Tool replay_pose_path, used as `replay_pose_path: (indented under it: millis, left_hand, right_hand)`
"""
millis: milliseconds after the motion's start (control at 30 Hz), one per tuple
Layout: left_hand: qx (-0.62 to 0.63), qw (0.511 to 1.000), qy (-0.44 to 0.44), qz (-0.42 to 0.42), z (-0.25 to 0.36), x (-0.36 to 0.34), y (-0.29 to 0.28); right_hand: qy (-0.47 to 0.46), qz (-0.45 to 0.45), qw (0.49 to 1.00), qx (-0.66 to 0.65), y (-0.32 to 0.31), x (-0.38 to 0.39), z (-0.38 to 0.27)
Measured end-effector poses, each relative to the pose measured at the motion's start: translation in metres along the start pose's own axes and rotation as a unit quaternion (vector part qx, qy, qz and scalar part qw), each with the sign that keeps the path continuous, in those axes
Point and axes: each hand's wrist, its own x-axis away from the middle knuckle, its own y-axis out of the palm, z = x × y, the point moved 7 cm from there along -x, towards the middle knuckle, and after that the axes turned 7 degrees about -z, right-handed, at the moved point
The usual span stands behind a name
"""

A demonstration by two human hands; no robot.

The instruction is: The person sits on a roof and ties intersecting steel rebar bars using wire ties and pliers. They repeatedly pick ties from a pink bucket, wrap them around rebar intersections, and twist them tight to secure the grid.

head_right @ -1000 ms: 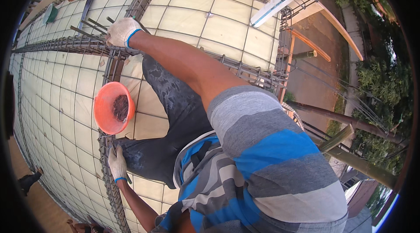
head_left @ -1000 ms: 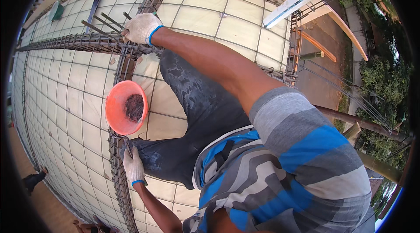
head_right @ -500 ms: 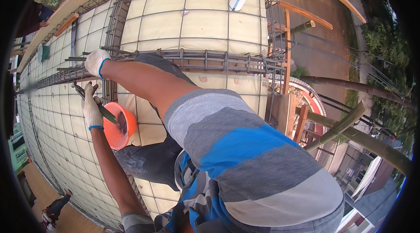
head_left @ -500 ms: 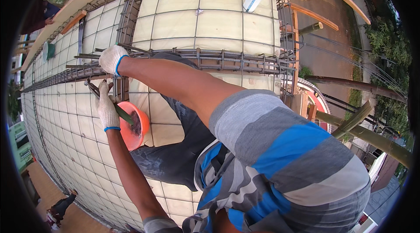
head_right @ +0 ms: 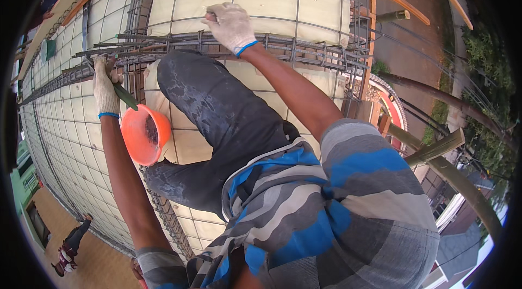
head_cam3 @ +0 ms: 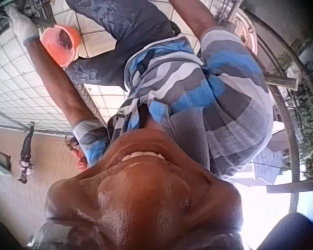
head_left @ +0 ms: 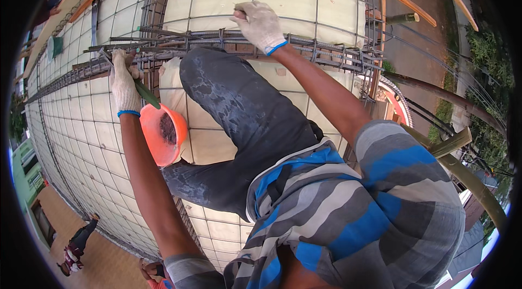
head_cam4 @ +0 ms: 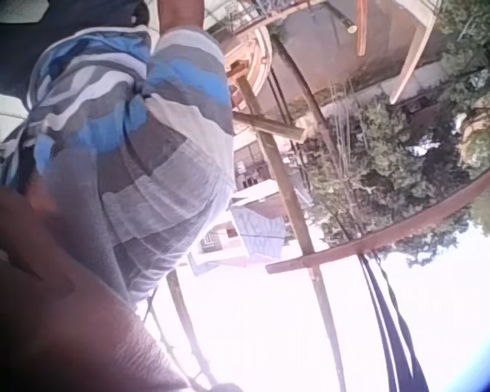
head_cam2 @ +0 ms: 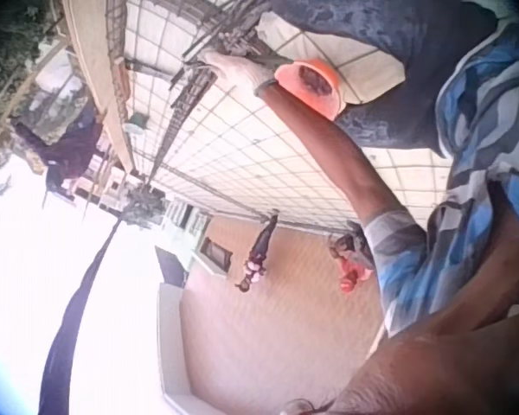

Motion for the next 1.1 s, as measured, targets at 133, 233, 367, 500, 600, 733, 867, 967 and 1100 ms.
replay_pose_path:
  millis: [133, 233, 367, 500, 600, 733, 867, 967, 1100]
  left_hand:
    - [-0.127, 0.992, -0.012, 0.013, 0.001, 0.003, 0.015]
    - [-0.099, 0.995, -0.028, 0.016, -0.006, 0.012, 0.026]
    - [-0.088, 0.995, -0.039, -0.006, -0.012, 0.005, 0.045]
    - [-0.053, 0.998, -0.040, -0.005, -0.023, 0.000, 0.047]
    - [-0.074, 0.997, -0.022, 0.021, -0.024, 0.001, 0.045]
    - [-0.079, 0.996, -0.047, 0.017, -0.030, -0.003, 0.046]
    - [-0.036, 0.999, -0.007, 0.024, -0.034, -0.004, 0.044]
    - [-0.014, 0.999, 0.024, 0.034, -0.031, -0.002, 0.047]
    - [-0.032, 0.998, 0.059, 0.013, -0.030, -0.005, 0.053]
  right_hand:
    - [0.231, -0.206, 0.933, 0.184, 0.019, 0.085, 0.175]
    - [0.194, -0.208, 0.937, 0.201, 0.023, 0.088, 0.161]
    - [0.188, -0.212, 0.937, 0.205, 0.024, 0.083, 0.161]
    - [0.199, -0.218, 0.929, 0.223, 0.024, 0.085, 0.162]
    - [0.188, -0.183, 0.938, 0.226, 0.023, 0.085, 0.155]
    - [0.198, -0.188, 0.934, 0.228, 0.019, 0.086, 0.156]
    - [0.201, -0.204, 0.932, 0.224, 0.023, 0.085, 0.151]
    - [0.212, -0.198, 0.929, 0.231, 0.022, 0.084, 0.147]
    - [0.225, -0.209, 0.922, 0.237, 0.020, 0.085, 0.153]
